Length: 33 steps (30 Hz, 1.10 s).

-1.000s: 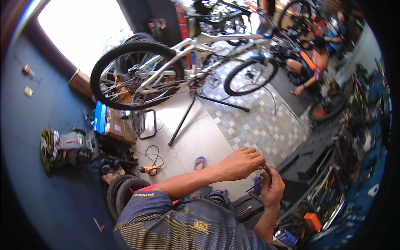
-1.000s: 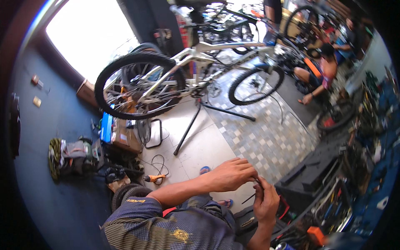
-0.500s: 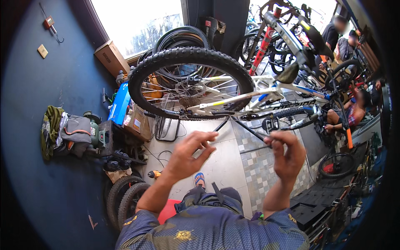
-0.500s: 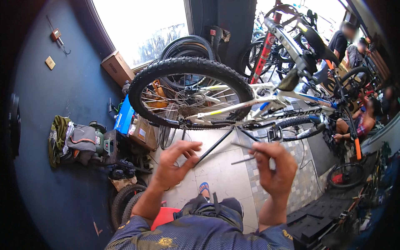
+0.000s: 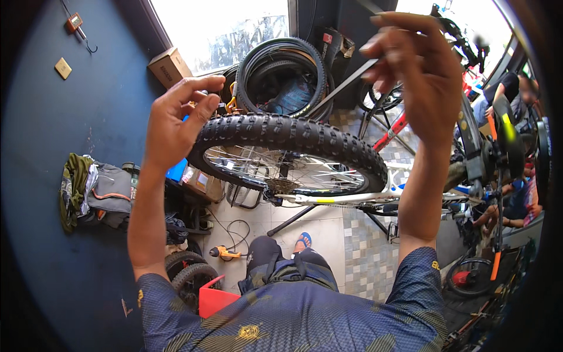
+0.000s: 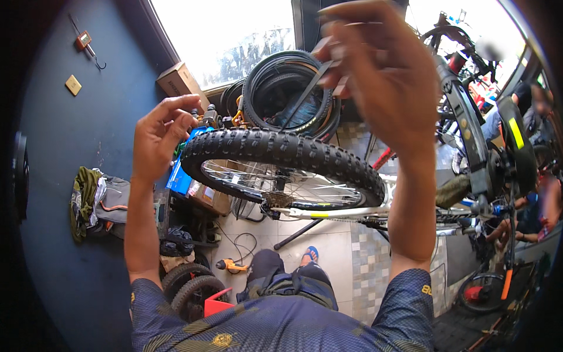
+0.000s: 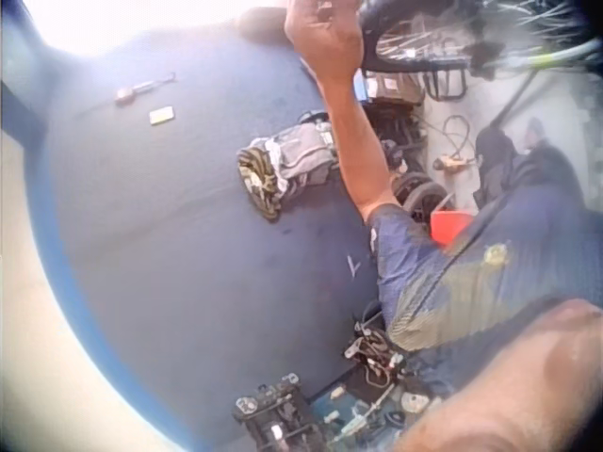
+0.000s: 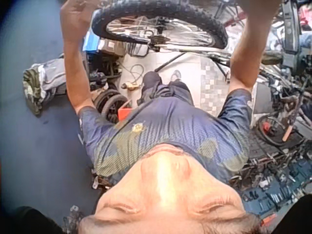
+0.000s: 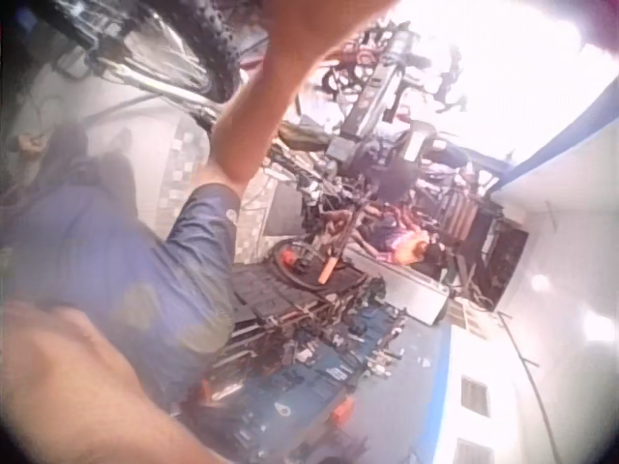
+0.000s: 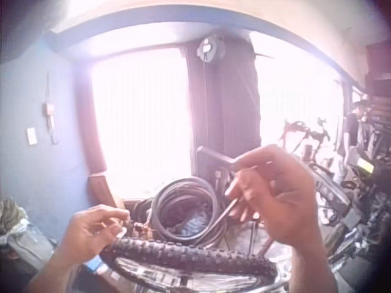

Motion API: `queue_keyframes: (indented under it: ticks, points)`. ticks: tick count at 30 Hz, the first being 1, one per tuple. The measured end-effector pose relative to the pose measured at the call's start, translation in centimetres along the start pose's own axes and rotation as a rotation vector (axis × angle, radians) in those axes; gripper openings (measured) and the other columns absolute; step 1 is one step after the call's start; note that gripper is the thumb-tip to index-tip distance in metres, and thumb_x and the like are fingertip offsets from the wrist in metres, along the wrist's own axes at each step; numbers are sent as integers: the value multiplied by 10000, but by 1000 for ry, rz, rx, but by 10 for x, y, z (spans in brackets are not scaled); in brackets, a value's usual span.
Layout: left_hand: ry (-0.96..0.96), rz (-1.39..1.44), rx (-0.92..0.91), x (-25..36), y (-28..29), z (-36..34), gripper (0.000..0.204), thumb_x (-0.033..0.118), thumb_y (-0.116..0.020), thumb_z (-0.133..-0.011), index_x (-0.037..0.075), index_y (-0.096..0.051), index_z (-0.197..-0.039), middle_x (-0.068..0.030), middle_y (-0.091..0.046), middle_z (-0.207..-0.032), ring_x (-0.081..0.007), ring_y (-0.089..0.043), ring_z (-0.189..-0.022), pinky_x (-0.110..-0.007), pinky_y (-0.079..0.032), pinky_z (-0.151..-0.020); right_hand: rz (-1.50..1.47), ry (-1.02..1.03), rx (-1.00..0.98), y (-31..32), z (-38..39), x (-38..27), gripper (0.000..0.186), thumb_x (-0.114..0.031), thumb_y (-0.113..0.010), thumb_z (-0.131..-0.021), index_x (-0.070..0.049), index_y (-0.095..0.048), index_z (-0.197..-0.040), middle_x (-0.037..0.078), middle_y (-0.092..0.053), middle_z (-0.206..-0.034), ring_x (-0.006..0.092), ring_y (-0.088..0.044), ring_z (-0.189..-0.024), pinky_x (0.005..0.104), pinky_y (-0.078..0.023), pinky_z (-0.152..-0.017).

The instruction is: The person works on a bicycle's rear wheel and brake assembly. They use a yellow tool to adjust the brake caliper, then use a screwdriver to tighten a bolt on the brake assembly. Finally, they spray lubricant onto small metal parts on the floor.

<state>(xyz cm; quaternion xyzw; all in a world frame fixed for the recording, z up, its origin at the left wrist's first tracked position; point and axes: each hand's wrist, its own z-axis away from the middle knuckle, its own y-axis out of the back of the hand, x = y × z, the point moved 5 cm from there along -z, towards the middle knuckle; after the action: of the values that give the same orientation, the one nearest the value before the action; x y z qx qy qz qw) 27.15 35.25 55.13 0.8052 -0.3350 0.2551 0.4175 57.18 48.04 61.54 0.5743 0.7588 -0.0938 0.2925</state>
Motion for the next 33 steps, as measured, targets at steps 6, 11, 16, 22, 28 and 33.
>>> queue_keyframes:
  ticks: [6,11,16,22,28,33]
  points:
    - [95,105,-428,-50,-27,-53,545,122,-725,-1007,50,-556,-1521,-129,-685,-1366,-159,-677,-1133,-323,-583,-947,270,-1,-542,-82,-23,48,234,-125,-654,-994,-56,-620,-1214,87,-799,-897,184,-796,-828,314,-616,-722]
    - [9,135,-741,-89,-76,-65,324,240,-723,-1020,54,-697,-1285,-124,-787,-1102,-189,-747,-995,-364,-588,-894,376,-79,-683,-133,-19,80,203,-158,-645,-997,-55,-583,-1162,165,-734,-748,352,-742,-674,413,-561,-615]
    - [-250,433,-904,-135,-88,-86,208,173,-622,-1069,-4,-726,-1107,-112,-759,-998,-222,-730,-915,-370,-572,-846,582,-171,-734,-165,-30,100,243,-165,-668,-981,-65,-602,-1192,154,-741,-754,341,-743,-685,408,-568,-635]
    - [-352,504,-901,-208,-130,-80,216,228,-676,-1047,54,-751,-1150,-166,-734,-1093,-328,-705,-1029,-438,-556,-903,477,-508,-904,-210,-44,145,200,-225,-657,-970,-48,-728,-1030,208,-737,-854,414,-722,-847,518,-553,-795]
    - [-340,680,-1047,-247,-173,-61,333,255,-631,-1067,74,-584,-1342,-214,-717,-1126,-403,-700,-1064,-472,-559,-888,471,-848,-1071,-224,-21,183,236,-204,-644,-985,1,-727,-1066,230,-750,-938,424,-728,-931,513,-557,-853]
    - [-330,577,-1161,-259,-189,-50,281,232,-596,-1067,74,-678,-1285,-181,-752,-1113,-382,-726,-1036,-489,-572,-898,517,-899,-1050,-224,-12,201,243,-192,-654,-990,18,-706,-1101,263,-741,-939,444,-723,-923,520,-560,-845]
